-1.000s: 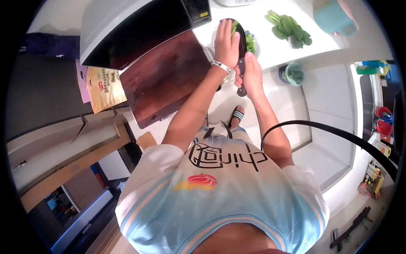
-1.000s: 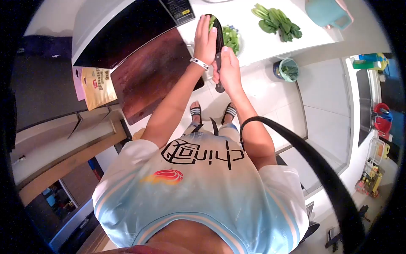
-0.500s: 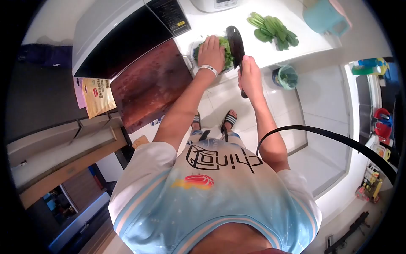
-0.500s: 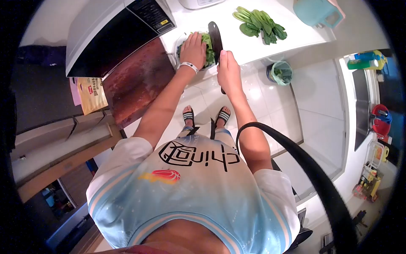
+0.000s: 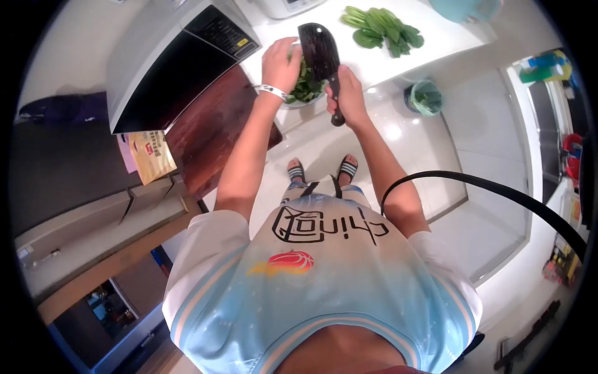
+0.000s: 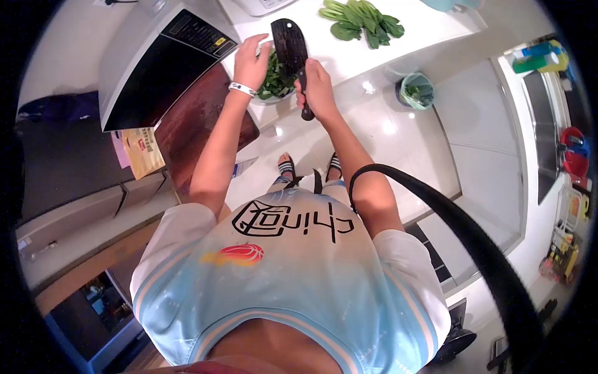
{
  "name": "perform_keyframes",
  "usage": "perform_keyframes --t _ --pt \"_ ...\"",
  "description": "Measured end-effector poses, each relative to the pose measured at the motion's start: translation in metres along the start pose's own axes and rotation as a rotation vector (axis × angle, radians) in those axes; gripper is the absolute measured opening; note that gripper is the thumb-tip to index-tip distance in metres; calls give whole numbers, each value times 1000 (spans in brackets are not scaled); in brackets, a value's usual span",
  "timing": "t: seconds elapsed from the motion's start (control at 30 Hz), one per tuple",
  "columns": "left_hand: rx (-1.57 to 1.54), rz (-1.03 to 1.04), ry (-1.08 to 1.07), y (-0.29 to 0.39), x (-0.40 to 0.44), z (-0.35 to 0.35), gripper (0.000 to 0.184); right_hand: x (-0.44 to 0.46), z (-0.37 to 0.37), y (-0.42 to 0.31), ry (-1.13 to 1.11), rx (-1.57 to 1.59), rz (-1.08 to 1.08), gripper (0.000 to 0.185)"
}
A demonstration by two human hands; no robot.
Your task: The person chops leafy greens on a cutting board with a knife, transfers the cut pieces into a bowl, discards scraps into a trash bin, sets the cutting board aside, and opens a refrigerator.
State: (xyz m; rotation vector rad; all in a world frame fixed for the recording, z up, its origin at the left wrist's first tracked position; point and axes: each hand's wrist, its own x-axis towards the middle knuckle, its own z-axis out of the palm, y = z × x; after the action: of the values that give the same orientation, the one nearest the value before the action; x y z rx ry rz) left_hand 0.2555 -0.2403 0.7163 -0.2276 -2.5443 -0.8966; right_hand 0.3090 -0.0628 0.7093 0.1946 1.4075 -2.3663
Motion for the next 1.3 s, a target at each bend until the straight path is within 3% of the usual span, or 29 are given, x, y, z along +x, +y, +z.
perform_keyframes --t 0.07,0.13,0.3,0.43,0.53,0.63,0.8,0.87,0.9,1.0,1.03,1.13,1.17,1.3 --pt "-41 -100 -21 6 -10 5 29 6 -3 3 12 102 33 32" --pt "-37 -65 -12 7 -21 9 30 7 -3 2 4 111 17 30" --pt "-24 -184 7 -6 -36 19 16 11 2 -6 14 83 -3 30" --pt "117 -165 26 -15 -37 20 10 13 4 -7 23 31 -52 33" --pt "266 -122 60 -3 -31 14 15 12 3 -11 13 -26 -118 33" --pt "211 -50 29 4 -10 9 17 6 -5 -23 7 36 -100 34" --pt "241 -7 -208 21 57 40 28 -32 -63 -57 255 28 -181 37" --pt "314 37 -346 2 88 84 46 -54 -100 -68 424 -23 -184 40" --pt "405 -20 -477 0 104 103 57 -68 -115 -75 507 -32 -188 41" --pt "370 -206 -677 -19 139 155 64 -113 -167 -75 698 -67 -228 41" --pt "333 -198 -653 -25 145 166 66 -128 -175 -75 760 -51 -255 41" --pt "134 -217 -705 -43 159 179 63 -168 -197 -59 889 46 -279 40" --pt "121 -177 -585 -40 153 175 51 -177 -209 -46 918 57 -273 40" --pt "-37 -138 -567 -33 158 146 42 -185 -202 -32 960 32 -270 41"
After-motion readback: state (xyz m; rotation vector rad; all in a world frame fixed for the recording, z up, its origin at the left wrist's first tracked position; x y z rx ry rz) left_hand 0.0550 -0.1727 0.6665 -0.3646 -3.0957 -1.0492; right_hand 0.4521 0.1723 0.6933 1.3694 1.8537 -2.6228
